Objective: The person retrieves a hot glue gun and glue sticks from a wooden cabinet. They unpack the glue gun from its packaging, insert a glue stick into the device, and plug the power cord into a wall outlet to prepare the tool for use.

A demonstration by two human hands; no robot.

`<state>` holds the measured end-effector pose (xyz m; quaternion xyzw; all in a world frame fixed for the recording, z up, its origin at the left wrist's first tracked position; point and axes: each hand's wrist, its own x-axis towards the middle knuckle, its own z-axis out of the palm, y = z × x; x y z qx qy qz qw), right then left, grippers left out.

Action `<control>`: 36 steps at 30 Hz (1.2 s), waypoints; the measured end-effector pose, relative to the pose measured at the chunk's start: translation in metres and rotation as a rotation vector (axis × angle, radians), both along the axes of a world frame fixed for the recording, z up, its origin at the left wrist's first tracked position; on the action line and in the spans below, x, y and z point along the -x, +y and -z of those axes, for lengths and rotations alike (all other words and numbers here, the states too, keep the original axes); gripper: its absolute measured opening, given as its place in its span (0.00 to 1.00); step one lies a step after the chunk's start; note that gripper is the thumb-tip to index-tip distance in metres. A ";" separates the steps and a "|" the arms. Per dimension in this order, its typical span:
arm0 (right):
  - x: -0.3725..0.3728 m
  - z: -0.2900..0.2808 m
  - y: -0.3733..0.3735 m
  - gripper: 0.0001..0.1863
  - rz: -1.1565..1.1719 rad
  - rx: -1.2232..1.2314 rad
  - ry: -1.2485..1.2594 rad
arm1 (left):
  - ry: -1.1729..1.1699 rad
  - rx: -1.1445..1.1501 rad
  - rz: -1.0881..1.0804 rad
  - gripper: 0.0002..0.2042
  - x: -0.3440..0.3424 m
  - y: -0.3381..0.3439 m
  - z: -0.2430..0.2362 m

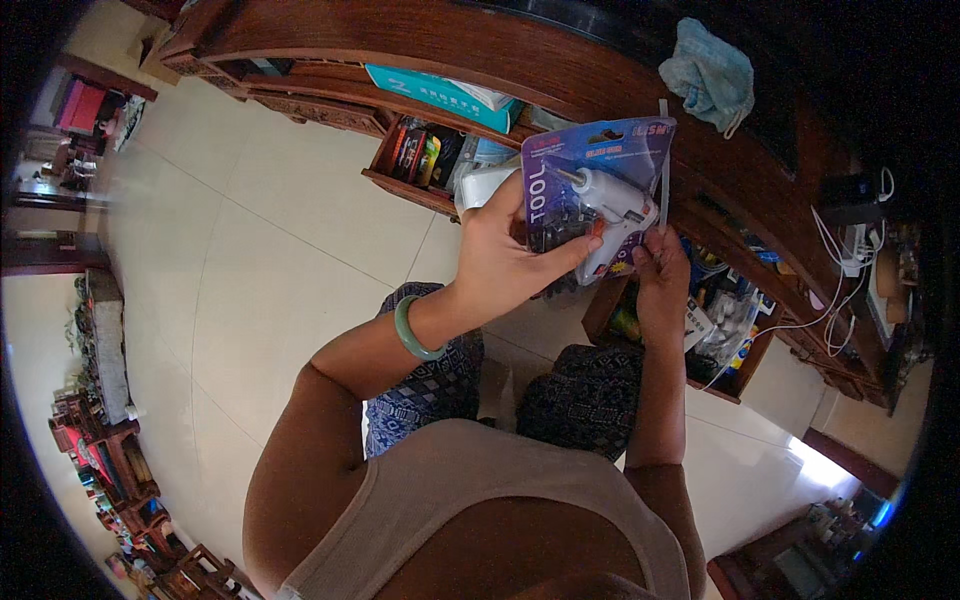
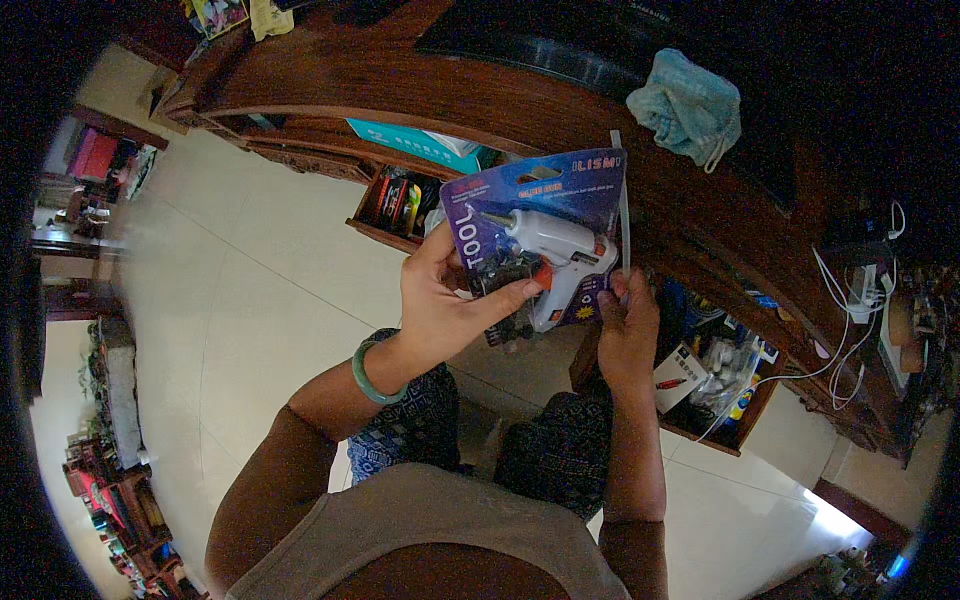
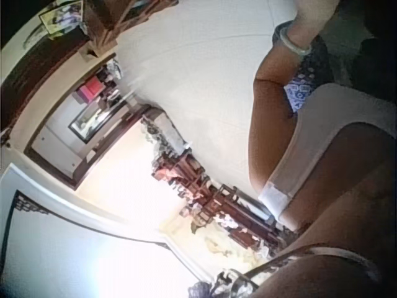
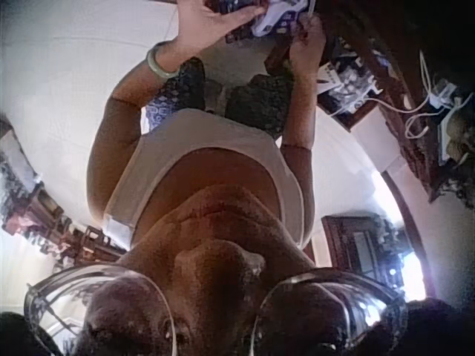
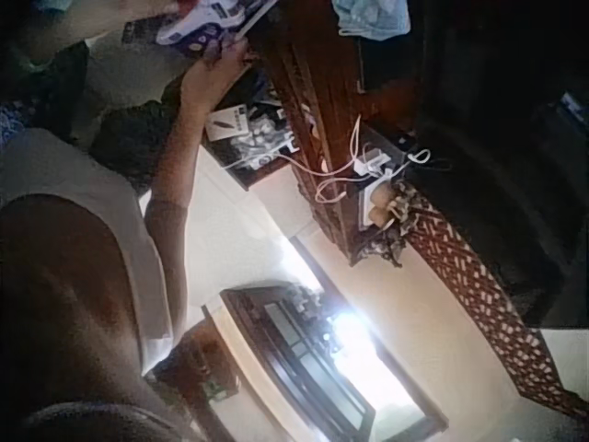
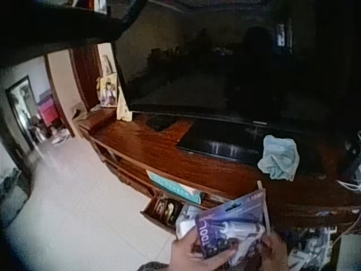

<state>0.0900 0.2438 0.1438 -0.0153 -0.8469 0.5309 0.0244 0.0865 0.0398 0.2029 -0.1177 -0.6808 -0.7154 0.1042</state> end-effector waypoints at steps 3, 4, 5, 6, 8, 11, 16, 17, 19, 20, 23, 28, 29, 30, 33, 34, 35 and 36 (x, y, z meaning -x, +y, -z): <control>-0.002 -0.007 -0.004 0.08 0.010 0.044 -0.010 | -0.024 -0.031 0.023 0.24 0.001 -0.001 0.003; -0.002 -0.008 -0.004 0.08 0.018 0.029 -0.004 | -0.030 -0.041 0.027 0.24 0.001 -0.001 0.002; -0.003 -0.009 -0.004 0.08 0.026 0.013 0.002 | -0.035 -0.050 0.031 0.24 0.002 0.000 0.000; -0.003 -0.007 -0.004 0.08 0.044 0.020 0.017 | -0.041 -0.060 0.036 0.23 0.002 0.000 -0.001; -0.002 0.001 -0.004 0.08 0.072 0.038 0.050 | -0.036 -0.096 0.044 0.23 0.004 -0.001 0.001; -0.002 -0.008 -0.004 0.07 0.067 0.004 0.036 | -0.083 -0.153 0.074 0.23 0.009 -0.004 0.006; -0.002 -0.009 -0.003 0.06 0.086 0.134 0.062 | -0.176 -0.283 0.125 0.23 0.015 -0.010 0.007; -0.003 -0.011 -0.002 0.06 0.085 0.135 0.077 | -0.197 -0.315 0.136 0.22 0.016 -0.010 0.005; -0.004 -0.014 -0.005 0.08 0.078 0.248 0.062 | -0.245 -0.382 0.136 0.22 0.017 -0.011 0.003; -0.004 -0.015 -0.005 0.08 0.077 0.304 0.054 | -0.273 -0.383 0.125 0.21 0.017 -0.013 0.003; -0.004 -0.015 -0.002 0.11 0.036 0.323 0.078 | -0.298 -0.373 0.108 0.20 0.019 -0.015 0.007; -0.005 -0.014 -0.002 0.12 0.041 0.388 0.083 | -0.393 -0.453 0.098 0.16 0.020 -0.016 0.008; -0.005 -0.012 -0.001 0.12 0.031 0.406 0.090 | -0.403 -0.464 0.101 0.16 0.021 -0.017 0.011; -0.006 -0.013 -0.001 0.12 0.022 0.453 0.095 | -0.409 -0.469 0.100 0.15 0.022 -0.017 0.013; -0.006 -0.023 -0.006 0.12 0.009 0.536 0.098 | -0.391 -0.484 0.080 0.15 0.023 -0.016 0.013; -0.006 -0.023 -0.006 0.12 0.017 0.527 0.088 | -0.387 -0.487 0.085 0.15 0.024 -0.016 0.013; -0.006 -0.024 -0.006 0.12 0.024 0.517 0.079 | -0.384 -0.491 0.090 0.15 0.024 -0.016 0.013; -0.006 -0.024 -0.006 0.12 0.029 0.536 0.073 | -0.380 -0.495 0.093 0.15 0.024 -0.016 0.014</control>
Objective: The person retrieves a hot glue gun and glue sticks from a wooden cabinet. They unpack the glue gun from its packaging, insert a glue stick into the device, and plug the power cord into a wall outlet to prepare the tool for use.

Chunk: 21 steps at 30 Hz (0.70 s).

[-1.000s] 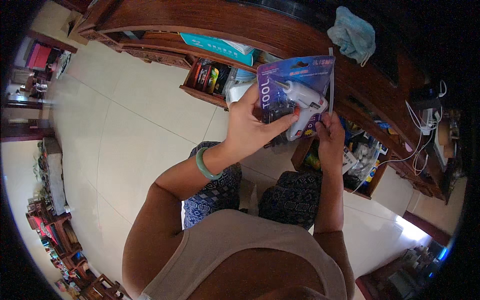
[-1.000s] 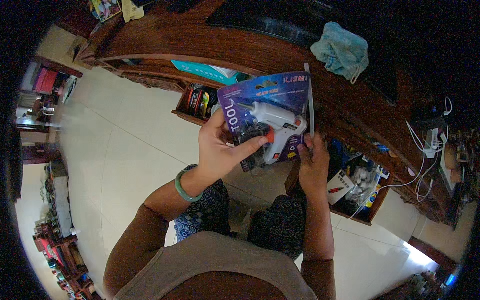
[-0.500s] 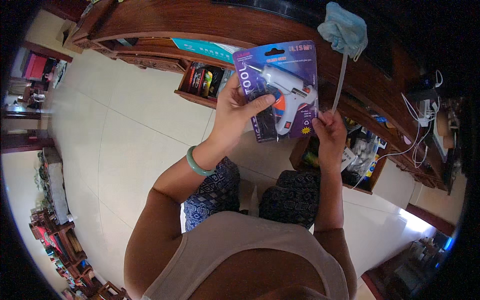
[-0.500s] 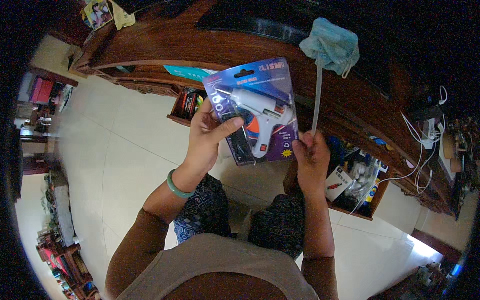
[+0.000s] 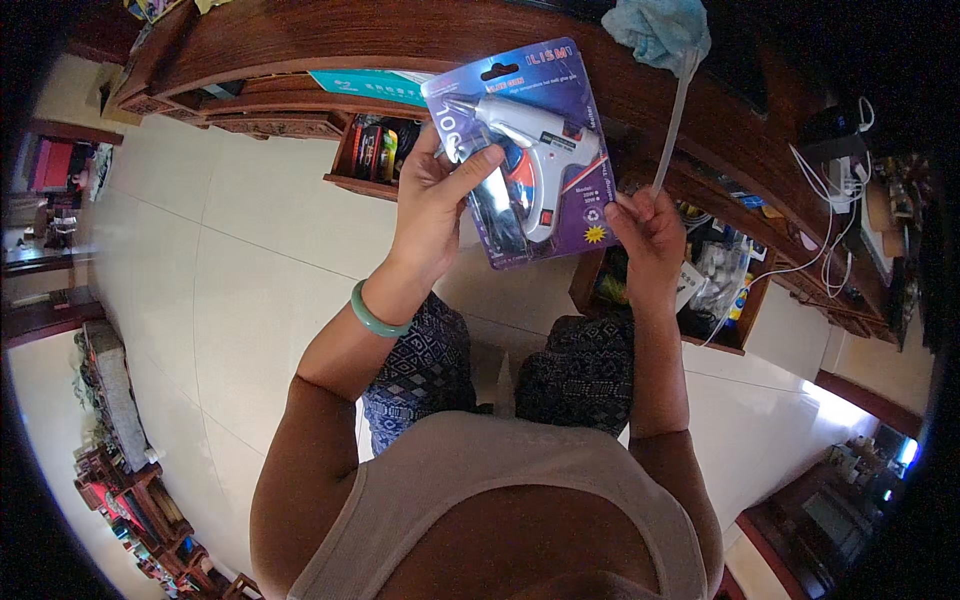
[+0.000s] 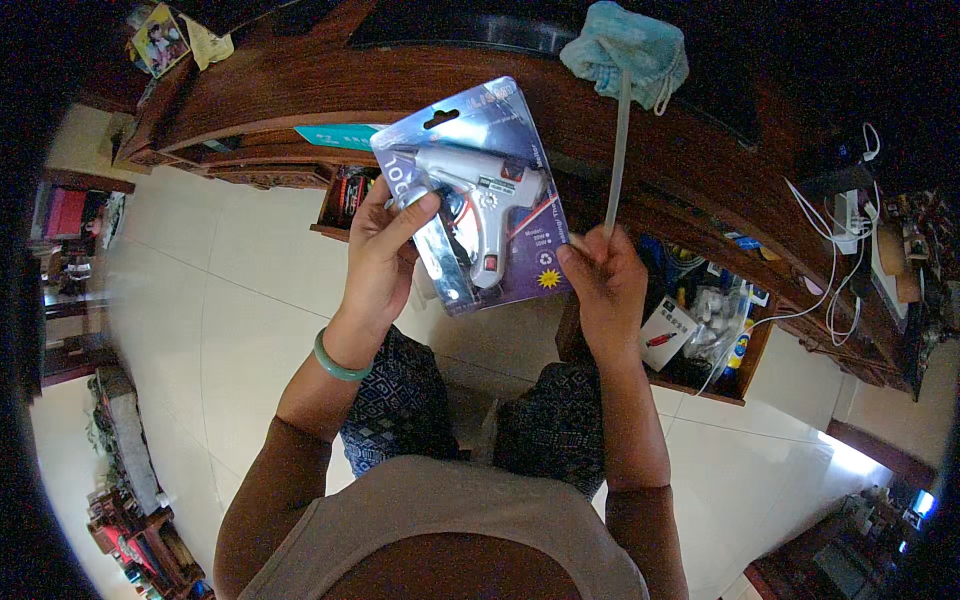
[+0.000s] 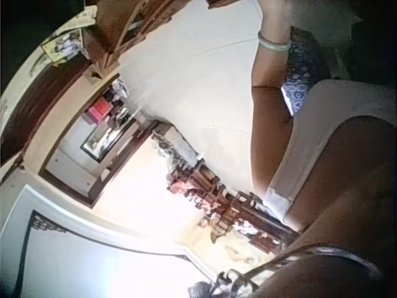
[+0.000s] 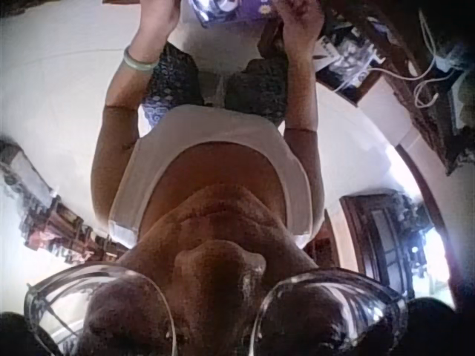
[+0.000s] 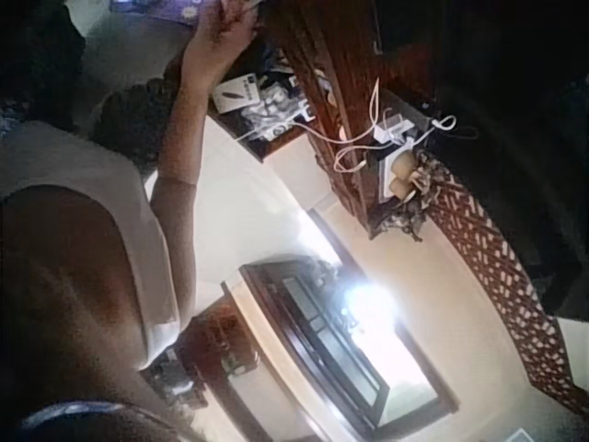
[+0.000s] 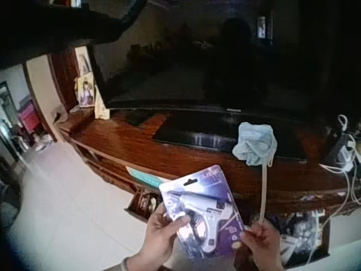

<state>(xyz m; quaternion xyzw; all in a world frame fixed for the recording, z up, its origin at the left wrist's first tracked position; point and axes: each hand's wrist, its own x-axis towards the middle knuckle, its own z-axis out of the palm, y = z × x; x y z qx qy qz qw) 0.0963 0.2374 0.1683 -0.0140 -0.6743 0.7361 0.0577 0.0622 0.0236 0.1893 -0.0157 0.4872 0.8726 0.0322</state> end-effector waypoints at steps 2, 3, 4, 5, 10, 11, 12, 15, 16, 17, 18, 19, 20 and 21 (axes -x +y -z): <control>0.000 -0.002 -0.002 0.12 0.002 0.039 -0.013 | -0.006 -0.029 -0.012 0.15 0.001 0.000 0.002; 0.000 0.000 -0.001 0.12 -0.009 0.022 -0.009 | -0.009 -0.044 -0.018 0.15 0.001 0.000 0.002; 0.000 0.004 0.001 0.13 -0.019 0.006 -0.005 | 0.009 -0.041 -0.051 0.14 0.001 0.002 -0.001; 0.000 0.006 0.002 0.13 -0.030 -0.011 -0.001 | 0.016 -0.046 -0.043 0.13 0.001 0.002 -0.003; -0.001 -0.003 0.001 0.12 -0.034 0.170 -0.021 | 0.005 0.026 0.068 0.14 0.002 0.000 -0.002; -0.001 -0.008 0.000 0.12 0.011 0.231 -0.058 | -0.012 0.049 0.097 0.15 0.000 0.001 -0.004; 0.000 -0.010 0.000 0.11 0.009 0.246 -0.074 | -0.004 0.060 0.123 0.16 -0.001 0.002 -0.003; 0.001 -0.004 0.009 0.10 0.089 0.235 -0.060 | 0.016 0.159 0.257 0.18 -0.002 0.003 -0.004; 0.001 -0.002 0.014 0.11 0.132 0.176 -0.037 | 0.035 0.184 0.322 0.20 -0.003 0.003 -0.002; -0.001 -0.002 0.016 0.12 0.114 0.141 -0.032 | 0.055 0.209 0.386 0.22 -0.003 0.003 0.000; -0.002 -0.007 0.018 0.12 0.095 0.106 -0.028 | 0.073 0.222 0.409 0.25 -0.005 0.004 0.004; -0.004 -0.013 0.020 0.13 0.080 0.068 -0.021 | 0.102 0.276 0.505 0.26 -0.005 0.003 0.000; -0.009 -0.024 0.022 0.14 0.003 -0.042 -0.094 | 0.099 0.304 0.573 0.27 -0.006 0.002 -0.001; -0.011 -0.026 0.026 0.15 -0.098 -0.156 -0.171 | 0.095 0.333 0.640 0.28 -0.007 0.002 -0.001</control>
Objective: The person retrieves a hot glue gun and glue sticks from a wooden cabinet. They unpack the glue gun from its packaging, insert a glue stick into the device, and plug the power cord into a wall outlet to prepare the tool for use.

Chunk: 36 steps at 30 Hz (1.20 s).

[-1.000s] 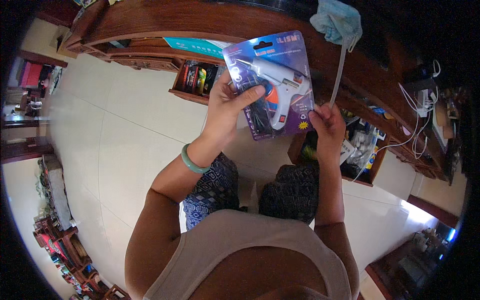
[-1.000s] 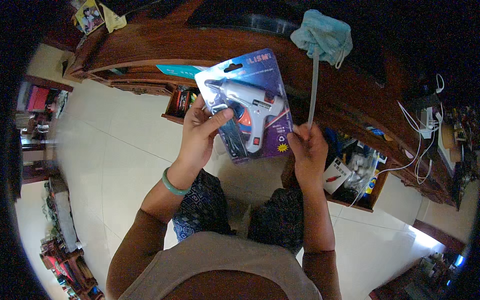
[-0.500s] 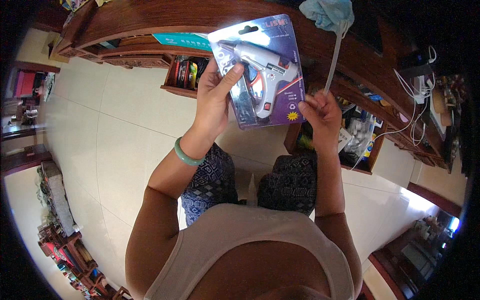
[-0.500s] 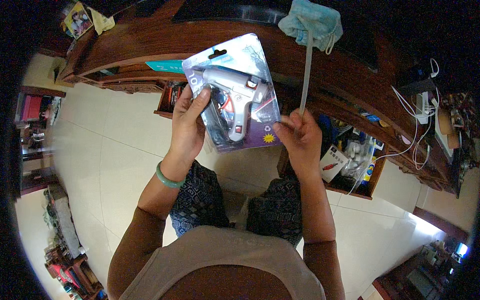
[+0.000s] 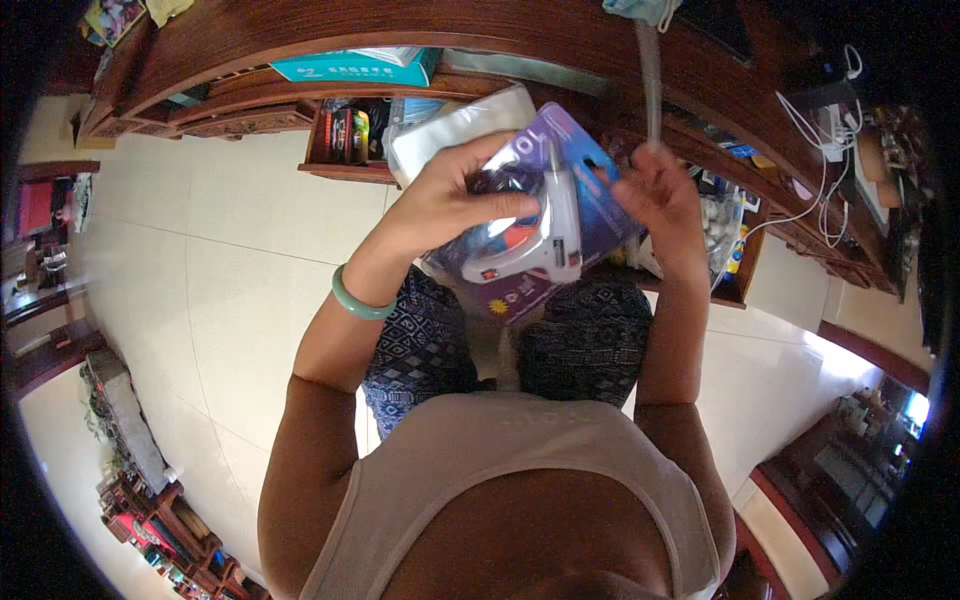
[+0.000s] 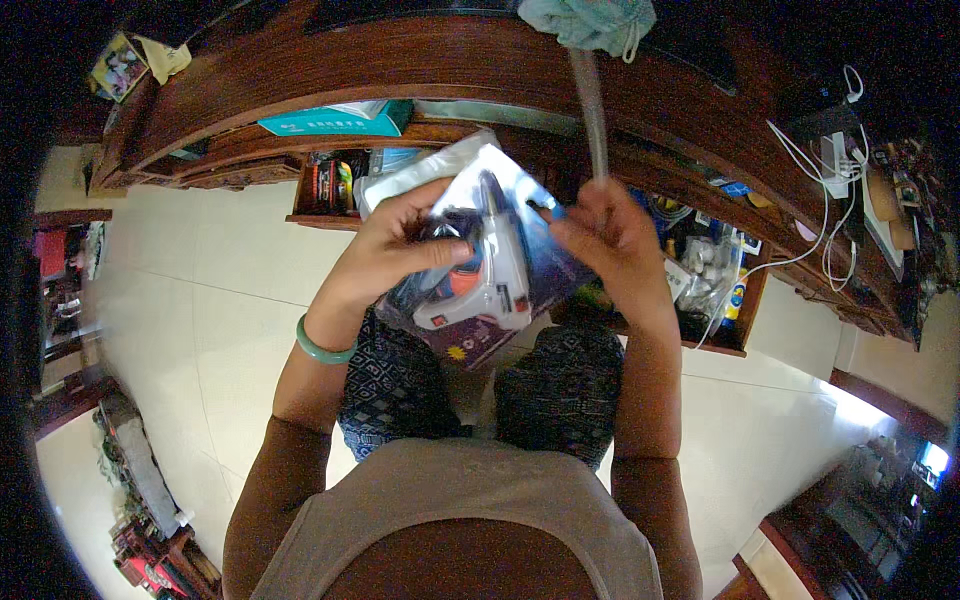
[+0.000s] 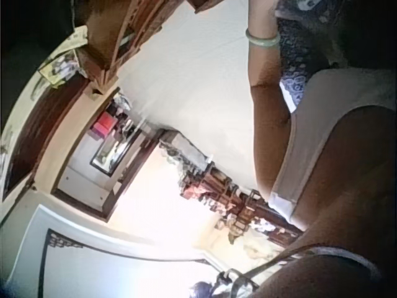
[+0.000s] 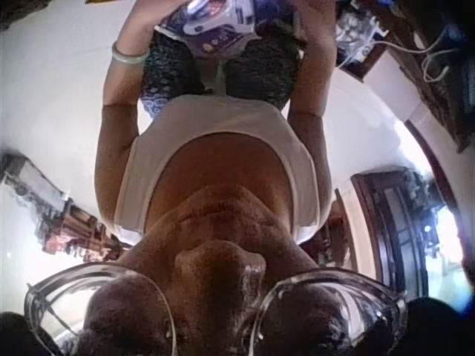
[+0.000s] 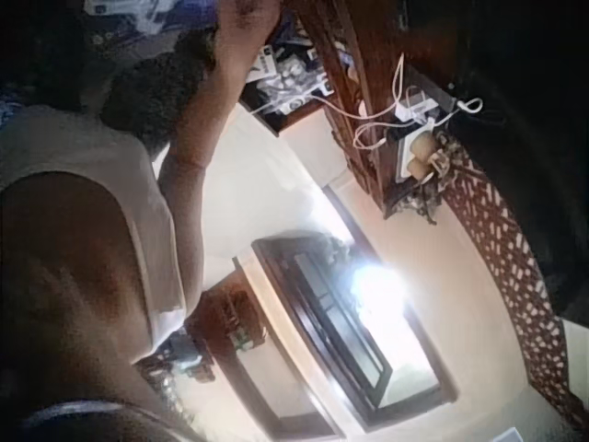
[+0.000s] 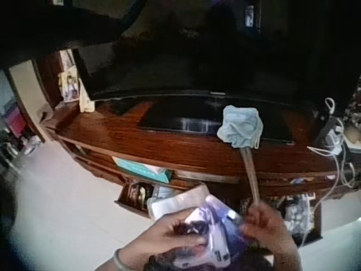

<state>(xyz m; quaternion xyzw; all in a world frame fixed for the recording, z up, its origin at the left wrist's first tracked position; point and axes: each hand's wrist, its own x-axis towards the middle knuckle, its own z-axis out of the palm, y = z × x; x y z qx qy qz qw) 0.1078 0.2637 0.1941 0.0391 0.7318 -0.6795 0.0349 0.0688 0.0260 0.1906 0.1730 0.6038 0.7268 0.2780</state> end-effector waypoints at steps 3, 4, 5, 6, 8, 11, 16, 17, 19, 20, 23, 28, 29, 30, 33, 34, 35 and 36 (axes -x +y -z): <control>-0.007 -0.001 0.011 0.15 -0.235 -0.146 -0.142 | 0.166 0.092 0.152 0.30 0.001 0.002 0.005; -0.009 0.003 0.010 0.15 -0.255 -0.079 -0.120 | 0.236 0.123 0.197 0.29 0.002 0.003 0.006; -0.010 0.008 0.009 0.14 -0.276 -0.012 -0.097 | 0.242 0.119 0.195 0.28 0.000 0.004 0.009; -0.012 0.010 0.007 0.14 -0.297 0.054 -0.074 | 0.248 0.116 0.192 0.28 -0.001 0.003 0.014; -0.014 0.009 0.008 0.14 -0.275 0.016 -0.073 | 0.199 0.101 0.178 0.26 0.001 0.004 0.014; -0.013 0.014 0.012 0.14 -0.211 0.084 -0.074 | 0.120 0.094 0.123 0.24 0.006 -0.004 0.009; -0.008 0.019 0.025 0.19 0.042 0.165 -0.022 | -0.119 0.001 -0.024 0.26 0.019 -0.029 0.016; -0.007 0.026 0.030 0.20 0.084 0.215 -0.010 | -0.228 -0.096 -0.083 0.27 0.018 -0.029 0.016; -0.005 0.016 0.022 0.21 0.236 0.280 -0.017 | -0.379 -0.239 -0.204 0.28 0.013 -0.023 0.013; -0.007 0.017 0.023 0.20 0.273 0.284 0.025 | -0.379 -0.246 -0.231 0.22 0.010 -0.025 0.010; -0.012 0.024 0.032 0.18 0.331 0.273 0.173 | -0.318 -0.296 -0.274 0.13 0.014 -0.021 0.024; -0.015 0.015 0.026 0.14 0.448 0.177 0.174 | -0.479 -0.350 -0.373 0.12 0.011 -0.011 0.023; -0.015 0.016 0.025 0.13 0.459 0.163 0.173 | -0.494 -0.383 -0.350 0.12 0.010 -0.011 0.026; -0.014 0.016 0.025 0.13 0.470 0.148 0.172 | -0.509 -0.416 -0.328 0.12 0.009 -0.011 0.026; -0.015 0.006 0.023 0.12 0.423 0.246 0.093 | -0.540 -0.425 -0.370 0.11 0.010 -0.011 0.025; -0.014 0.005 0.024 0.12 0.403 0.263 0.106 | -0.532 -0.431 -0.377 0.11 0.009 -0.013 0.026; -0.014 0.004 0.025 0.12 0.383 0.280 0.119 | -0.505 -0.491 -0.347 0.10 0.009 -0.018 0.026; -0.013 0.003 0.025 0.12 0.362 0.297 0.132 | -0.478 -0.415 -0.433 0.09 0.012 -0.016 0.027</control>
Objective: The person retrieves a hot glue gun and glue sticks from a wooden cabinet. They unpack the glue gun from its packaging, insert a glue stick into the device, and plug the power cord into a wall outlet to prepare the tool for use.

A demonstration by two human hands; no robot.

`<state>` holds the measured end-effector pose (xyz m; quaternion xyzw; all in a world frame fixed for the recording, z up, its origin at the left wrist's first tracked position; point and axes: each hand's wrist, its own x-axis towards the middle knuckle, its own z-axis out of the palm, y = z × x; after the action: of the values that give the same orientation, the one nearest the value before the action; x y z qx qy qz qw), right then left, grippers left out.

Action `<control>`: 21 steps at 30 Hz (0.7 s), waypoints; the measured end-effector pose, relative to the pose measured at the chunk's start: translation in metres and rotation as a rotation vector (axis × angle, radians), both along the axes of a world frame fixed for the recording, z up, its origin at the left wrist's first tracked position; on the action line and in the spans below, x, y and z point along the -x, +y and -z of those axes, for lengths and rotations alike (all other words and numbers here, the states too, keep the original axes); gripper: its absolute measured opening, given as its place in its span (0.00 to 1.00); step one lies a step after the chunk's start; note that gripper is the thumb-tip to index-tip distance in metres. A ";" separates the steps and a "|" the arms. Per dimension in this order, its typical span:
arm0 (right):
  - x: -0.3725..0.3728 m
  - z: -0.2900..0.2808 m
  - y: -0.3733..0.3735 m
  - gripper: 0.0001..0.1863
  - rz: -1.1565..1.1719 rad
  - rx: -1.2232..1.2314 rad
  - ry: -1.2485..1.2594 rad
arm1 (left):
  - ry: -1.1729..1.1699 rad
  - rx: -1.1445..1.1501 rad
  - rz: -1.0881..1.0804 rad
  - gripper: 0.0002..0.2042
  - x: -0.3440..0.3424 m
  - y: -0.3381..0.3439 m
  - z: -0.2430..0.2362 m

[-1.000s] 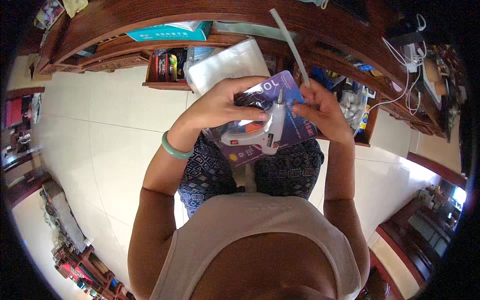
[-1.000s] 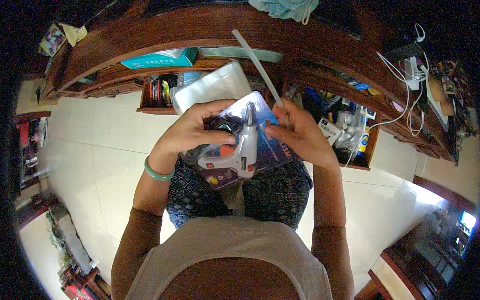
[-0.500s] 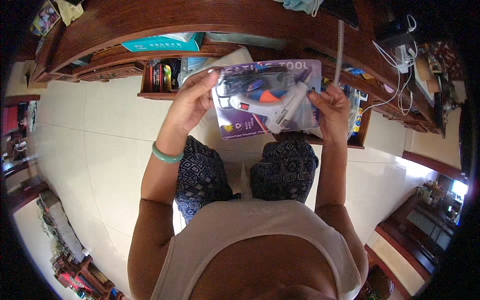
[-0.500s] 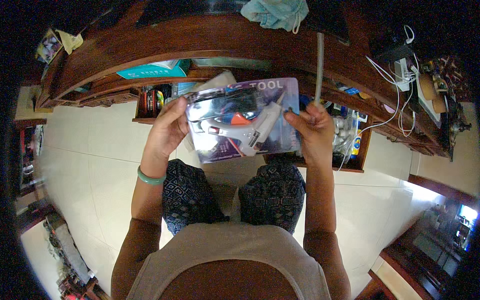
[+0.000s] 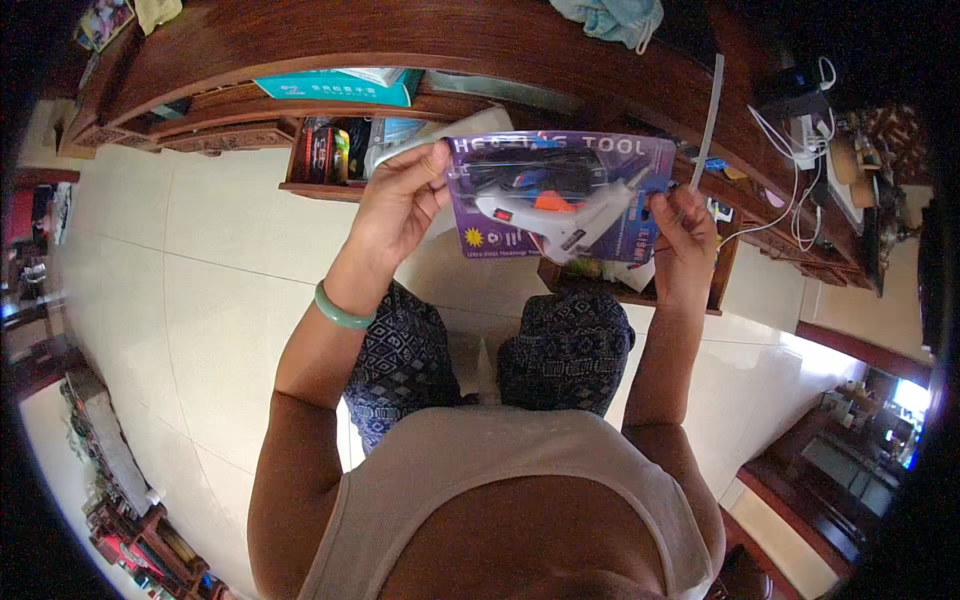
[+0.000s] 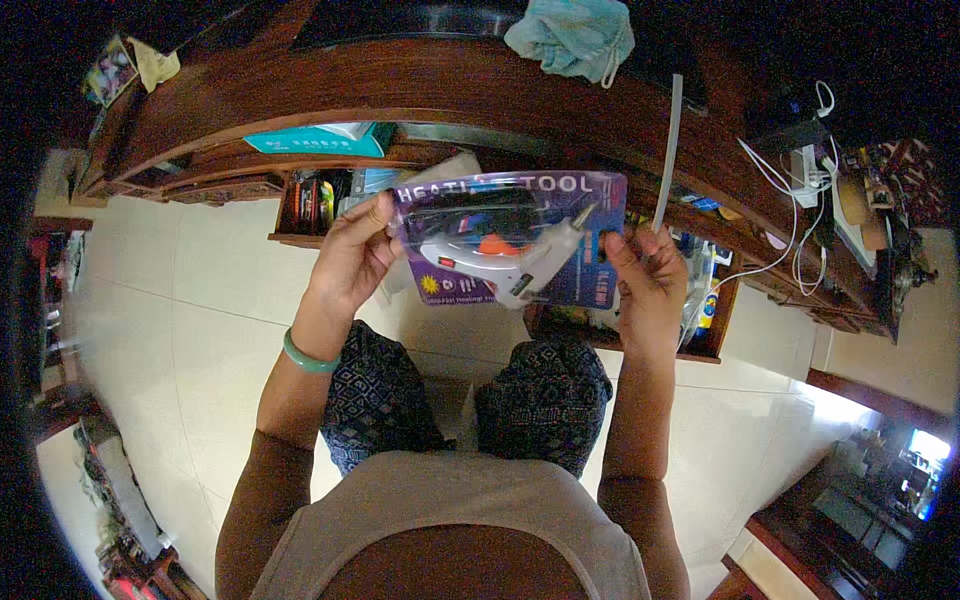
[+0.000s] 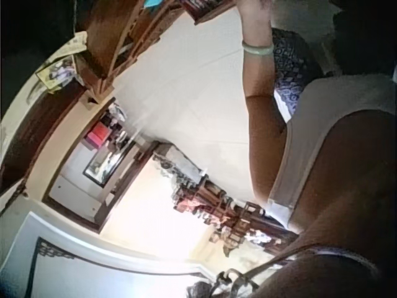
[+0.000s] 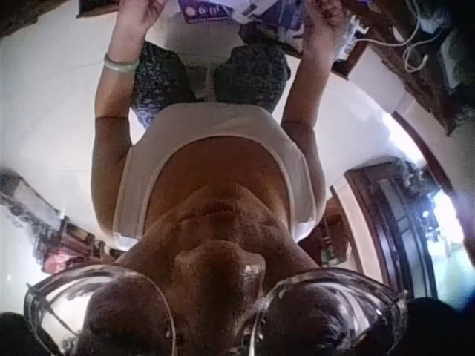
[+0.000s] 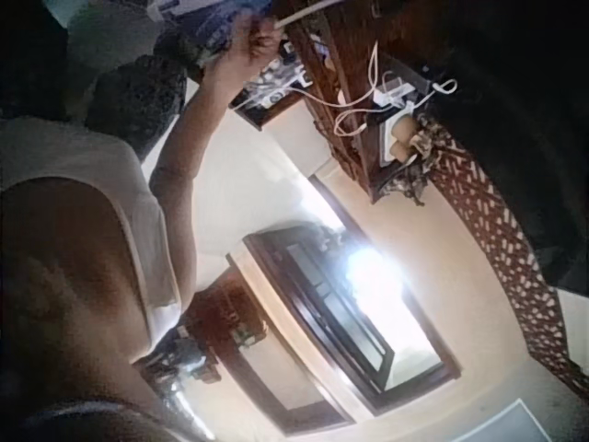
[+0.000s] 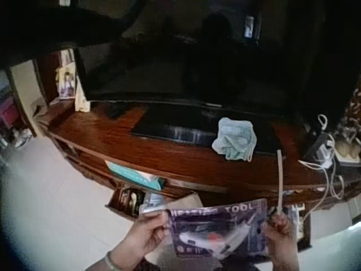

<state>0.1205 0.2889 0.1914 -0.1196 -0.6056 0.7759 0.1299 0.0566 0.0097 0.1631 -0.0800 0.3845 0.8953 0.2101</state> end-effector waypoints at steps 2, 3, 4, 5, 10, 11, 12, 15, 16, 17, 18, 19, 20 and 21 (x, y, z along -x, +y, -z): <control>0.002 -0.009 -0.001 0.13 -0.113 0.054 -0.013 | 0.046 -0.071 -0.007 0.09 0.004 -0.008 0.006; 0.003 -0.011 0.003 0.12 -0.184 0.093 -0.014 | 0.028 -0.057 -0.043 0.10 0.004 -0.007 0.007; 0.005 -0.012 0.006 0.13 -0.256 0.131 -0.017 | 0.010 -0.044 -0.081 0.11 0.005 -0.005 0.006; 0.007 -0.017 0.007 0.13 -0.268 0.130 -0.038 | 0.029 -0.097 -0.032 0.12 0.008 -0.011 0.013; 0.013 -0.027 0.020 0.22 -0.310 0.194 -0.018 | 0.064 -0.322 0.130 0.15 0.005 -0.012 0.001; 0.014 -0.029 0.021 0.23 -0.356 0.221 0.024 | 0.088 -0.350 0.154 0.16 0.004 -0.011 0.002; 0.015 -0.031 0.022 0.25 -0.403 0.249 0.067 | 0.111 -0.378 0.179 0.17 0.003 -0.011 0.003; 0.015 -0.027 0.031 0.31 -0.381 0.263 0.001 | 0.093 -0.478 0.175 0.16 0.003 -0.008 0.007; 0.014 -0.027 0.030 0.32 -0.389 0.281 -0.007 | 0.080 -0.509 0.163 0.15 0.004 -0.008 0.010; 0.013 -0.033 0.025 0.31 -0.383 0.262 -0.032 | 0.068 -0.599 0.157 0.14 0.004 -0.009 0.009; 0.013 -0.034 0.022 0.30 -0.434 0.243 -0.020 | 0.061 -0.588 0.143 0.14 0.004 -0.010 0.010; 0.012 -0.035 0.019 0.30 -0.480 0.223 -0.006 | 0.054 -0.577 0.135 0.14 0.006 -0.010 0.009; 0.011 -0.037 0.018 0.30 -0.526 0.203 0.008 | 0.047 -0.566 0.126 0.14 0.007 -0.010 0.009; 0.009 -0.034 0.018 0.31 -0.474 0.217 -0.019 | 0.045 -0.411 0.125 0.15 0.006 -0.010 0.008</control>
<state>0.1118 0.3072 0.2258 0.0053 -0.5313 0.8439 -0.0747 0.0501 -0.0007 0.1555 0.0086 0.2024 0.9417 0.2687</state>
